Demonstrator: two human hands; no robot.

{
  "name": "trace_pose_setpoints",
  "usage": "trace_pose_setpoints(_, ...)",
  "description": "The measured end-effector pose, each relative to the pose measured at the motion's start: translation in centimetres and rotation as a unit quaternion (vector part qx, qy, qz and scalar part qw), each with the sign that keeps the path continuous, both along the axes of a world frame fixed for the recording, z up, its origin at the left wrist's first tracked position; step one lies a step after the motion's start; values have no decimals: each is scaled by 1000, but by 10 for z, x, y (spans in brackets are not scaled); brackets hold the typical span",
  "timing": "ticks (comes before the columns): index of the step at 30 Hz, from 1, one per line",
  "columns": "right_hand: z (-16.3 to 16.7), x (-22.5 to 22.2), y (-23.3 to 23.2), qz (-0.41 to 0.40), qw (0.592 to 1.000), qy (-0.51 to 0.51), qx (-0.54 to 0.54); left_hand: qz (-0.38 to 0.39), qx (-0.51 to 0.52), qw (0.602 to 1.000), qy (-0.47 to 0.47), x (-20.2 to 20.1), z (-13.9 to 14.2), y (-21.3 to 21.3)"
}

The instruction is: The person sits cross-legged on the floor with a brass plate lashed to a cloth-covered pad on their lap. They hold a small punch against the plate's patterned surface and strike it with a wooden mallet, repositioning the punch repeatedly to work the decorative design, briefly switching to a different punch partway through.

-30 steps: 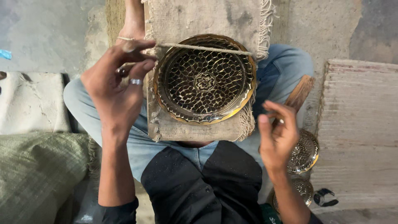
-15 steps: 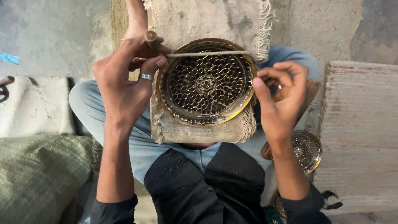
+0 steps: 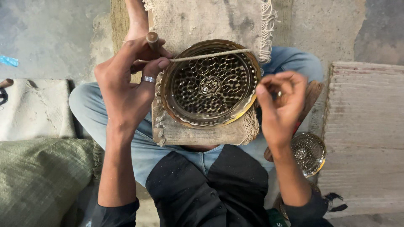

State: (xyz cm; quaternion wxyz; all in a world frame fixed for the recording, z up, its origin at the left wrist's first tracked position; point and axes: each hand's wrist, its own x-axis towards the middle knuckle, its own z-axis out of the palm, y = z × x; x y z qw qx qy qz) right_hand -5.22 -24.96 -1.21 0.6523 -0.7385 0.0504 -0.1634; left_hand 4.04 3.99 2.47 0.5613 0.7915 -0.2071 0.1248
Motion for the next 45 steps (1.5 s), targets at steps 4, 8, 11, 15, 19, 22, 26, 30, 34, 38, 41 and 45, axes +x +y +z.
trace_pose_setpoints(4, 0, -1, 2, -14, 1000, 17, 7, -2, 0, 1000, -2, 0, -1, 0)
trace_pose_setpoints(8, -1, -26, 17, -28, 999, 41, -15, -4, -1, 1000, -1, -1, -1, -1)
trace_pose_setpoints(11, -2, -28, 17, -12, 999, 25, -17, -3, -7, 1000, 2, -1, 0, -1)
trace_pose_setpoints(15, -1, -5, 5, -12, 1000, 10, 25, -2, -16, 1000, 10, -2, 1, -2)
trace_pose_setpoints(19, -1, 4, 2, 3, 998, 3, 55, -3, -5, 1000, 4, -1, 1, -1)
trace_pose_setpoints(22, -1, -12, 11, -14, 1000, 11, 15, -17, 2, 1000, -6, 2, -1, 0)
trace_pose_setpoints(26, -4, -30, 18, -13, 999, 39, 35, -16, 10, 1000, -9, 2, -3, 2)
trace_pose_setpoints(30, -6, -18, 9, -15, 999, 17, 46, -17, 17, 1000, -16, 2, -2, 3)
trace_pose_setpoints(34, -1, -8, 1, -6, 1000, 7, 10, -14, 26, 1000, -9, 2, 2, 3)
trace_pose_setpoints(38, 3, -10, 2, 5, 1000, 8, 21, -16, 59, 998, -33, 5, 8, 3)
trace_pose_setpoints(41, 10, -4, 2, 10, 1000, -5, 9, -23, 69, 995, -66, 13, 11, 8)
trace_pose_setpoints(45, 31, 18, -2, 16, 999, 8, -50, -30, 65, 985, -159, 34, 11, 21)
